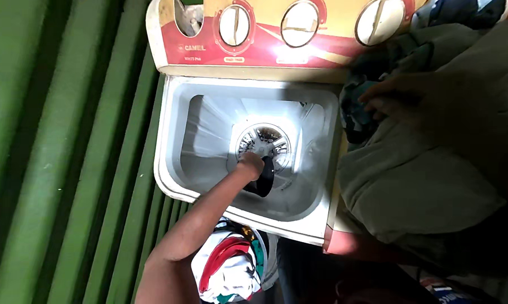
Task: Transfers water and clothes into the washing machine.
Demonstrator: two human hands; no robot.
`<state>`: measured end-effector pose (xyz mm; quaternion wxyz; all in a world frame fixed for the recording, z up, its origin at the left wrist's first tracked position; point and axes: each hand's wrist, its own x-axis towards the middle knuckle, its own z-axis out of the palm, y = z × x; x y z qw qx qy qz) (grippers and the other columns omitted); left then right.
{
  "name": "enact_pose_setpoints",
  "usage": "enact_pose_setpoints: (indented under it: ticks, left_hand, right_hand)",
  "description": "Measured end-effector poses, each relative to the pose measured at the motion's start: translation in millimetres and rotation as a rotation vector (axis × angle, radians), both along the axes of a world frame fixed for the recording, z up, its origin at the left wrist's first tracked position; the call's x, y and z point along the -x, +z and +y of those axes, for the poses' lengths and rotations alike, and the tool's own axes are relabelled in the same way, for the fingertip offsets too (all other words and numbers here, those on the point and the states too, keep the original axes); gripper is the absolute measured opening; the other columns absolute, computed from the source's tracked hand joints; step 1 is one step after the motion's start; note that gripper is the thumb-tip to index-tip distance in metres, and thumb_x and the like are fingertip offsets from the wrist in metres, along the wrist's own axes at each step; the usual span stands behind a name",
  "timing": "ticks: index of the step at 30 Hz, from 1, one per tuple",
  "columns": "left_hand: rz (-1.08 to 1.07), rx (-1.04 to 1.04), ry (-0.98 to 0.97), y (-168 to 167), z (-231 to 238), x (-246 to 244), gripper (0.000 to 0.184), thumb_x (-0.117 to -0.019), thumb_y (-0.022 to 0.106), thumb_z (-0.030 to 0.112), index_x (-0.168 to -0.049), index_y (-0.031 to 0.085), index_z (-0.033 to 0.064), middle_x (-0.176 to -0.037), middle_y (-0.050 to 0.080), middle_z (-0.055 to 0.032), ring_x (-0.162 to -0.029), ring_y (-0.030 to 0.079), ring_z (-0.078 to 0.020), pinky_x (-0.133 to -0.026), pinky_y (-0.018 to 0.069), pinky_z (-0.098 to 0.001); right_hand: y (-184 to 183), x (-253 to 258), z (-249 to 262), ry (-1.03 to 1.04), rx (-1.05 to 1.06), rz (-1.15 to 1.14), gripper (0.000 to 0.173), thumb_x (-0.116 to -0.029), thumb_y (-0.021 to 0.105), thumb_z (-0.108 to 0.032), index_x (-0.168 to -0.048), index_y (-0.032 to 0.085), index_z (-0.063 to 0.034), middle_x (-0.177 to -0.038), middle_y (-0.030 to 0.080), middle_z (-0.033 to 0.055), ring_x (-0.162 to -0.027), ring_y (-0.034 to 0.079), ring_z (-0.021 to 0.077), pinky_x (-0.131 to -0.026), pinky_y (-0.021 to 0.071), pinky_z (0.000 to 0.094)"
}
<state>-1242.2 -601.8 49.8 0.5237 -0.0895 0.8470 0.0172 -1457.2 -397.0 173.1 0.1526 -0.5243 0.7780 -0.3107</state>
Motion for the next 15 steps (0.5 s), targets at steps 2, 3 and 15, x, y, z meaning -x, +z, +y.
enact_pose_setpoints:
  ticks: [2, 3, 15]
  left_hand:
    - [0.014, -0.01, -0.002, 0, -3, -3, 0.019, -0.0922, 0.071, 0.01, -0.104, 0.07, -0.0047, -0.106, 0.069, -0.0227, -0.103, 0.066, -0.0399, -0.086, 0.0527, -0.0576]
    - [0.023, -0.018, 0.006, 0, -5, -4, 0.019, -0.0923, 0.071, 0.01, -0.105, 0.07, -0.005, -0.106, 0.069, -0.0227, -0.103, 0.066, -0.0398, -0.086, 0.0523, -0.0576]
    - [0.201, -0.065, 0.171, -10, -38, -13, 0.036, -0.0952, 0.066, 0.009, -0.13, 0.063, -0.0009, -0.122, 0.066, -0.0256, -0.115, 0.064, -0.0452, -0.093, 0.05, -0.0616]
  right_hand:
    - [-1, 1, 0, 0.01, 0.021, 0.009, 0.024, -0.1037, 0.054, -0.015, -0.116, 0.07, -0.0022, -0.097, 0.071, 0.0132, -0.079, 0.067, 0.0151, -0.076, 0.0578, 0.0342]
    - [-2, 2, 0, 0.013, 0.028, 0.006, 0.024, -0.1036, 0.054, -0.015, -0.116, 0.07, -0.0019, -0.096, 0.071, 0.0131, -0.079, 0.067, 0.0145, -0.075, 0.0576, 0.0334]
    - [-4, 1, 0, 0.005, 0.046, 0.004, 0.025, -0.1029, 0.054, -0.016, -0.115, 0.071, -0.0014, -0.096, 0.071, 0.0126, -0.079, 0.066, 0.0112, -0.076, 0.057, 0.0292]
